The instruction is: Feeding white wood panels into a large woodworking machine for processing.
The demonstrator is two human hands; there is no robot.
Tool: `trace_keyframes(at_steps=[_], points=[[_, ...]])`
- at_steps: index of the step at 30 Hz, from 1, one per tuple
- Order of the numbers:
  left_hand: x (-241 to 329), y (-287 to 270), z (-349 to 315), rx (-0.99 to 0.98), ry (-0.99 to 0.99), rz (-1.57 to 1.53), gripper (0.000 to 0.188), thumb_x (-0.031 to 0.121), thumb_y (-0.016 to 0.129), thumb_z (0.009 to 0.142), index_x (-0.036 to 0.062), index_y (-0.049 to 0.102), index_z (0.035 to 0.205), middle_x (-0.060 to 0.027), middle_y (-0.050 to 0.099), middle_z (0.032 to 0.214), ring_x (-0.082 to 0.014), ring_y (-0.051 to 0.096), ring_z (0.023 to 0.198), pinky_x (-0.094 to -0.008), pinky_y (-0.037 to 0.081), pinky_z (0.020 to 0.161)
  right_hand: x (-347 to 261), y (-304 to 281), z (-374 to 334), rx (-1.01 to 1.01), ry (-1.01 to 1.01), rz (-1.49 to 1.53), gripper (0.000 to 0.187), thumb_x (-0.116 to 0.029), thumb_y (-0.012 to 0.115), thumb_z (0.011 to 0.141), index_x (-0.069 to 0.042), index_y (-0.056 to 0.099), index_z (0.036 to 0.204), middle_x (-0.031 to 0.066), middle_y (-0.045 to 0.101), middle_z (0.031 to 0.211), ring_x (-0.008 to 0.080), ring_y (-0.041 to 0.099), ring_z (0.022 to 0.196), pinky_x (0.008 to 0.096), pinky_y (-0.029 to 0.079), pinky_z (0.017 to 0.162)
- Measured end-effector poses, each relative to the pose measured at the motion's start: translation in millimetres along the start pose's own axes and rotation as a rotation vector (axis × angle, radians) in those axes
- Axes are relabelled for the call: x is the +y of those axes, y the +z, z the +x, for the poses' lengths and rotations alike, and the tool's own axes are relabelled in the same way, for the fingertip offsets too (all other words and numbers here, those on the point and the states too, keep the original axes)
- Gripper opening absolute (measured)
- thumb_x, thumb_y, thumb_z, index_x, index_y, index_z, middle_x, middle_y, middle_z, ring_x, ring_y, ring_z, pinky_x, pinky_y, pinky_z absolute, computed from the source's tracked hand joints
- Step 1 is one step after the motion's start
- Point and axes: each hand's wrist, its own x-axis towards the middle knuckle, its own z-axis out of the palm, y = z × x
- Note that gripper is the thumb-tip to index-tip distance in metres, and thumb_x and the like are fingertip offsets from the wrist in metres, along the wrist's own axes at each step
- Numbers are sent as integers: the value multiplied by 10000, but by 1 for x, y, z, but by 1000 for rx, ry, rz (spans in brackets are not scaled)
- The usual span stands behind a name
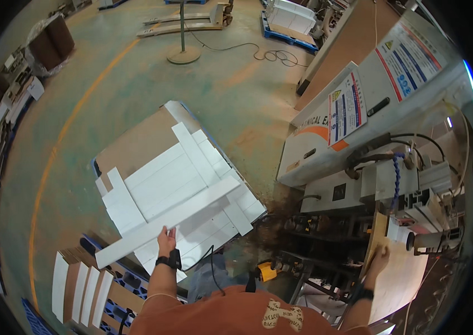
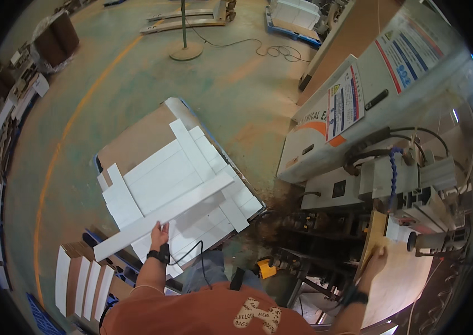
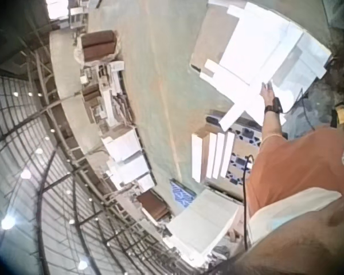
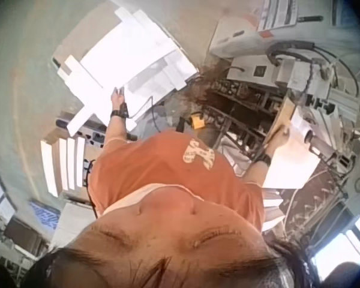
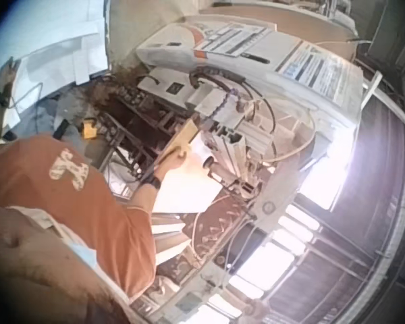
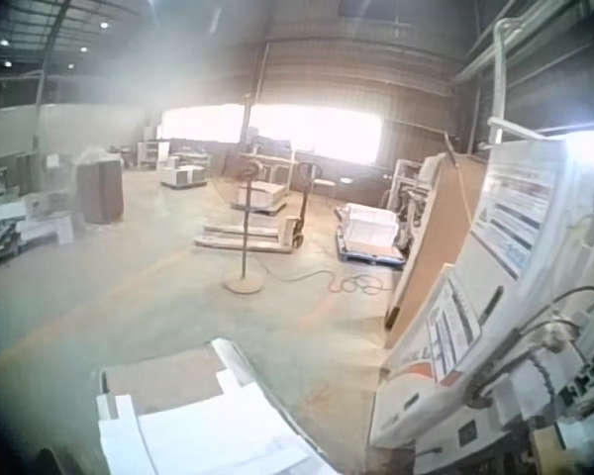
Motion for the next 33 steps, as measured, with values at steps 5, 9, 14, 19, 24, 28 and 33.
trace_keyframes(at_steps=[5, 9, 14, 19, 24, 28, 33], points=[[-4, 28, 61, 30, 35, -47, 202, 107, 526, 792, -14, 447, 934, -95, 509, 870, -237, 543, 729, -359, 511, 697, -6, -32, -86, 186, -10, 233, 255, -246, 499, 816, 7, 522, 790, 11, 455, 600, 87, 406, 507, 209, 341, 455], [-16, 33, 113, -5, 89, -54, 213, 141, 531, 796, -12, 449, 919, -100, 519, 872, -229, 553, 738, -358, 518, 684, -33, -38, -96, 145, 193, 371, 307, -268, 473, 832, -30, 427, 644, -3, 342, 527, 47, 306, 425, 179, 263, 384], [-34, 44, 168, 12, 123, -39, 239, 173, 550, 789, -17, 443, 889, -99, 516, 826, -208, 556, 649, -349, 527, 660, -47, -31, -96, 283, 196, 286, 365, -308, 454, 837, -68, 363, 578, -31, 232, 447, 47, 216, 349, 189, 190, 339], [-57, 51, 189, -33, 98, -48, 247, 171, 539, 797, -42, 430, 859, -112, 515, 799, -204, 562, 629, -323, 528, 669, -46, -32, -95, 310, 232, 258, 369, -325, 457, 835, -72, 380, 577, -31, 249, 454, 44, 230, 366, 192, 181, 351], [-74, 46, 206, 15, 120, -18, 289, 183, 529, 804, -81, 433, 875, -130, 521, 794, -213, 562, 689, -299, 528, 673, -43, -31, -92, 343, 256, 251, 370, -333, 465, 833, -76, 404, 575, -37, 247, 444, 40, 265, 398, 189, 193, 368], [-83, 43, 213, 119, 172, 55, 304, 198, 535, 801, -90, 468, 869, -134, 525, 808, -202, 556, 695, -276, 524, 653, -37, -32, -93, 321, 237, 316, 361, -307, 457, 839, -75, 414, 565, -37, 274, 440, 38, 264, 380, 183, 203, 374], [-80, 42, 215, 246, 198, 143, 339, 248, 545, 794, -87, 501, 827, -125, 540, 779, -219, 548, 711, -273, 504, 628, -45, -31, -95, 328, 218, 320, 337, -281, 456, 839, -78, 423, 571, -42, 289, 437, 32, 267, 360, 184, 210, 335]])
